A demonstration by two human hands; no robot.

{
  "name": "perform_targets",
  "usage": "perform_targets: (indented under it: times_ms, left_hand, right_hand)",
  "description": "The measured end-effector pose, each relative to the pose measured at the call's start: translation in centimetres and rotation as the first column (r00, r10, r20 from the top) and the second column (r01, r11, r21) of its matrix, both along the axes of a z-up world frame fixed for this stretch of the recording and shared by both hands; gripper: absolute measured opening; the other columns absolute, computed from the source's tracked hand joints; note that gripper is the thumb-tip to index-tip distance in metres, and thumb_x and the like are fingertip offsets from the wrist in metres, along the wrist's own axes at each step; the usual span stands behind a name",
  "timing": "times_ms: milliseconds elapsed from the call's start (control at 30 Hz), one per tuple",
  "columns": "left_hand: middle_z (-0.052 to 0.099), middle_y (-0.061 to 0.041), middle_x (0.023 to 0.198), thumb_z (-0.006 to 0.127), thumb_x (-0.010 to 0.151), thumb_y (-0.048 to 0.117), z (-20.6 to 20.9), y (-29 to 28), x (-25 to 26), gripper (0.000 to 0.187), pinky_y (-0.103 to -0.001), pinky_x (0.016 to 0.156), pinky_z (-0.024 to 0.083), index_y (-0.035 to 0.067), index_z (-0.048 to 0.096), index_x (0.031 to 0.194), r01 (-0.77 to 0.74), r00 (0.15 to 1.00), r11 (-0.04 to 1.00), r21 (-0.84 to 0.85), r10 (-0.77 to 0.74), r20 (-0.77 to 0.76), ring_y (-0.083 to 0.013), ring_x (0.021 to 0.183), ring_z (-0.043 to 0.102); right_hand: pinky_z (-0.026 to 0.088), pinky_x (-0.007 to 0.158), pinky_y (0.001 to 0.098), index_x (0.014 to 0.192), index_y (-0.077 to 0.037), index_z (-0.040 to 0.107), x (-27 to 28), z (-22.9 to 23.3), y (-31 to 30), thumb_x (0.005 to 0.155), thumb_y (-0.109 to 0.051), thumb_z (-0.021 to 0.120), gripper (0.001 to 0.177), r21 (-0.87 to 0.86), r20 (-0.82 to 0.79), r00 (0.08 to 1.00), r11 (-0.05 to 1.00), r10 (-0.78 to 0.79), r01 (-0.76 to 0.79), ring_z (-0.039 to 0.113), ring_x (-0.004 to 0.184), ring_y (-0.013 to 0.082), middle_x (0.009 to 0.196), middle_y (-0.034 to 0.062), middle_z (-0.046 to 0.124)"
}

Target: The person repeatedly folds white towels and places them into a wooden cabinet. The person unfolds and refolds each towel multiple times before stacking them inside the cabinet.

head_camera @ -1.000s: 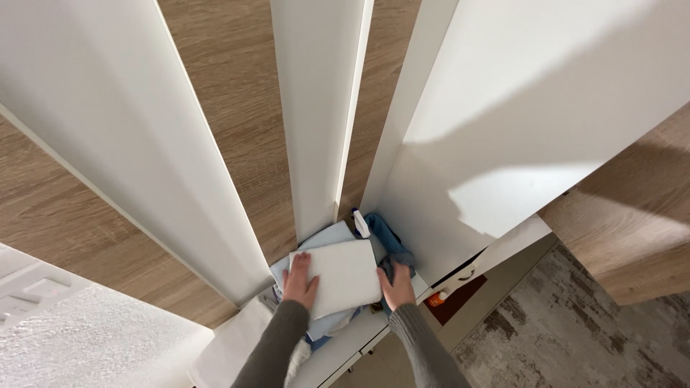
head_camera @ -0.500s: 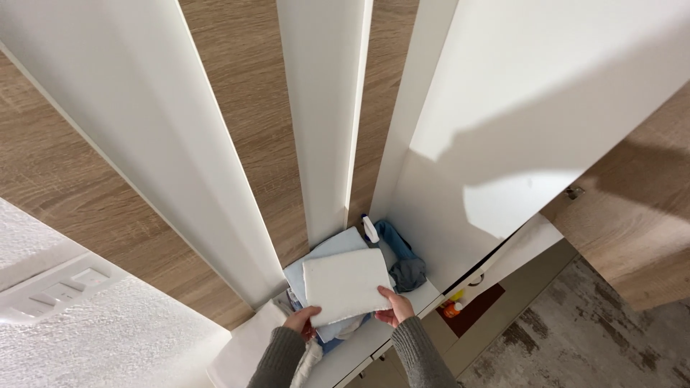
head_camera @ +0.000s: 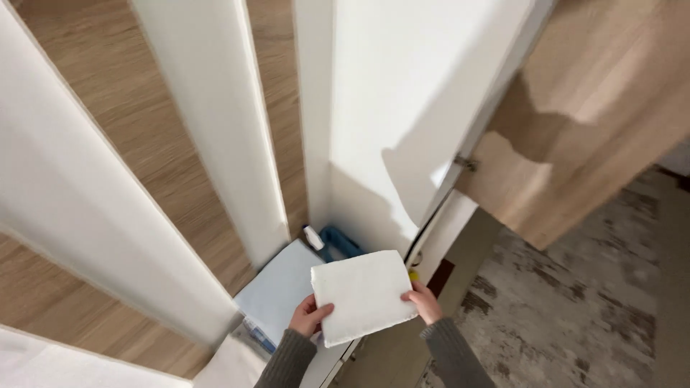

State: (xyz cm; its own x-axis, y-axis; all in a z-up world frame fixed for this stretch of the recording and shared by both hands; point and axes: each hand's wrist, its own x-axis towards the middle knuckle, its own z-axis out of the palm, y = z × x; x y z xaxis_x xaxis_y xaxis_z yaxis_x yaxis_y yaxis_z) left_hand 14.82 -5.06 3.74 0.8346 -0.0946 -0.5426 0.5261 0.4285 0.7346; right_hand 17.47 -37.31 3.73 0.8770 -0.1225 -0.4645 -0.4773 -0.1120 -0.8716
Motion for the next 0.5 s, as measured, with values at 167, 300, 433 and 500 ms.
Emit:
perform_targets:
  times_ms: [167, 300, 433, 500]
  left_hand:
    - [0.077, -0.010, 0.116, 0.078, 0.082, 0.019, 9.4, -7.9, -0.1, 0.049, -0.036, 0.073, 0.062, 0.004, 0.058, 0.124, 0.277, 0.897, 0.946, 0.167, -0.317, 0.308, -0.0210, 0.096, 0.073]
    - [0.072, -0.005, 0.120, 0.071, 0.088, 0.034, 15.9, -14.7, 1.0, 0.046, -0.029, 0.083, 0.060, 0.007, 0.055, 0.122, 0.254, 0.677, 0.871, 0.420, -0.470, 0.567, -0.0117, 0.106, 0.069]
    - [0.056, -0.020, 0.100, 0.059, 0.100, 0.035, 23.4, -22.2, 2.7, 0.040, -0.050, 0.077, 0.051, 0.000, 0.049, 0.115, -0.008, 0.507, 0.745, 0.667, -0.572, 0.645, -0.0349, 0.092, 0.056]
    - [0.060, -0.042, 0.117, 0.059, 0.102, 0.028, 26.6, -26.4, 5.4, 0.048, -0.067, 0.090, 0.058, -0.013, 0.046, 0.123, -0.044, 0.495, 0.811, 0.584, -0.490, 0.717, -0.0571, 0.111, 0.062]
  right_hand:
    - [0.049, 0.106, 0.0366, 0.150, -0.019, 0.045, -3.5, 6.6, -10.7, 0.086, -0.029, 0.070, 0.069, -0.059, 0.455, 0.891, 0.998, 0.008, 0.021, 0.056, 0.129, 0.0202, 0.151, 0.0020, 0.052]
    - [0.056, 0.097, 0.0436, 0.146, -0.017, 0.044, -5.7, 17.8, -14.7, 0.085, -0.031, 0.065, 0.066, -0.186, 0.545, 0.838, 0.970, -0.032, 0.158, 0.060, 0.120, 0.0260, 0.151, 0.0072, 0.047]
    - [0.039, 0.110, 0.0541, 0.145, -0.001, 0.044, -5.4, 27.9, -17.1, 0.095, -0.033, 0.060, 0.061, -0.314, 0.649, 0.760, 0.899, -0.031, 0.305, 0.048, 0.132, 0.0377, 0.142, 0.0224, 0.053]
    - [0.028, 0.118, 0.0684, 0.150, 0.005, 0.037, -3.4, 31.8, -18.8, 0.100, -0.032, 0.058, 0.065, -0.363, 0.667, 0.744, 0.861, -0.026, 0.355, 0.036, 0.142, 0.0528, 0.148, 0.0355, 0.044]
